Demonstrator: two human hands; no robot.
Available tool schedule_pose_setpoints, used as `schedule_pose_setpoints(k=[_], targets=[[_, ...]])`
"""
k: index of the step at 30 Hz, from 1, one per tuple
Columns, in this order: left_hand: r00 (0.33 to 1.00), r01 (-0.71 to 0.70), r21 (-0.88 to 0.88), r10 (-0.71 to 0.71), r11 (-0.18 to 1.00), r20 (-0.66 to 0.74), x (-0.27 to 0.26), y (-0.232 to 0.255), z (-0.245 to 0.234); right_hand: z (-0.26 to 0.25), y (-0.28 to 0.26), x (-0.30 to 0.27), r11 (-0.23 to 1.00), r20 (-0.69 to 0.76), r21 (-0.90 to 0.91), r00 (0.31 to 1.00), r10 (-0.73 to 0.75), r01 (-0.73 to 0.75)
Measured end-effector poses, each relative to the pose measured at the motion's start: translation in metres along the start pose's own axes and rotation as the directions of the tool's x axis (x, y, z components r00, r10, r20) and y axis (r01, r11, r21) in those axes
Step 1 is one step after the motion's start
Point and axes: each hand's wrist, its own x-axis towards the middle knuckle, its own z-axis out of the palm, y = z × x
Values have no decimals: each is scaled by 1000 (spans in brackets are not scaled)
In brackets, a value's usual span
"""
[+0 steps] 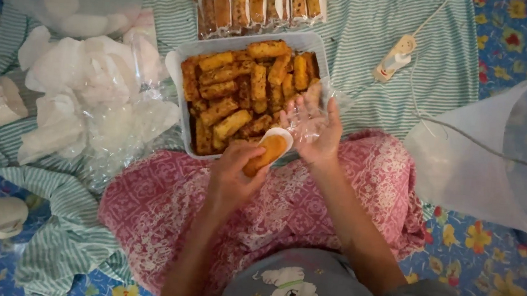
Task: The person is packaging individual pieces of fried food into small plastic bags while sitting on the floor.
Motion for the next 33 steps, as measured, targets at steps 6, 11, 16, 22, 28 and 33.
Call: schedule_pose_setpoints(k=[6, 11, 16, 22, 28, 33], targets=[[1000, -8, 56, 7, 998, 22, -12, -1, 5, 13, 21, -6, 992, 14, -115, 999, -50, 51], [999, -22, 91, 25, 996, -29, -17, 6, 13, 27, 39, -26, 983, 88, -167, 994, -61, 75], [994, 21, 65, -13, 998, -112, -13, 28, 17, 31, 44, -31, 966, 132, -237, 989, -68, 98], [984, -8, 95, 25, 995, -179, -12, 27, 32, 33, 47, -32, 953, 124, -267, 986, -115, 144], [961, -75, 189, 122, 979, -249, -8, 19, 47, 44, 56, -39, 939, 142, -290, 979, -147, 184], [946, -112, 227, 174, 967, -275, -2, 15, 51, 49, 57, -40, 939, 51, -264, 975, -217, 222]])
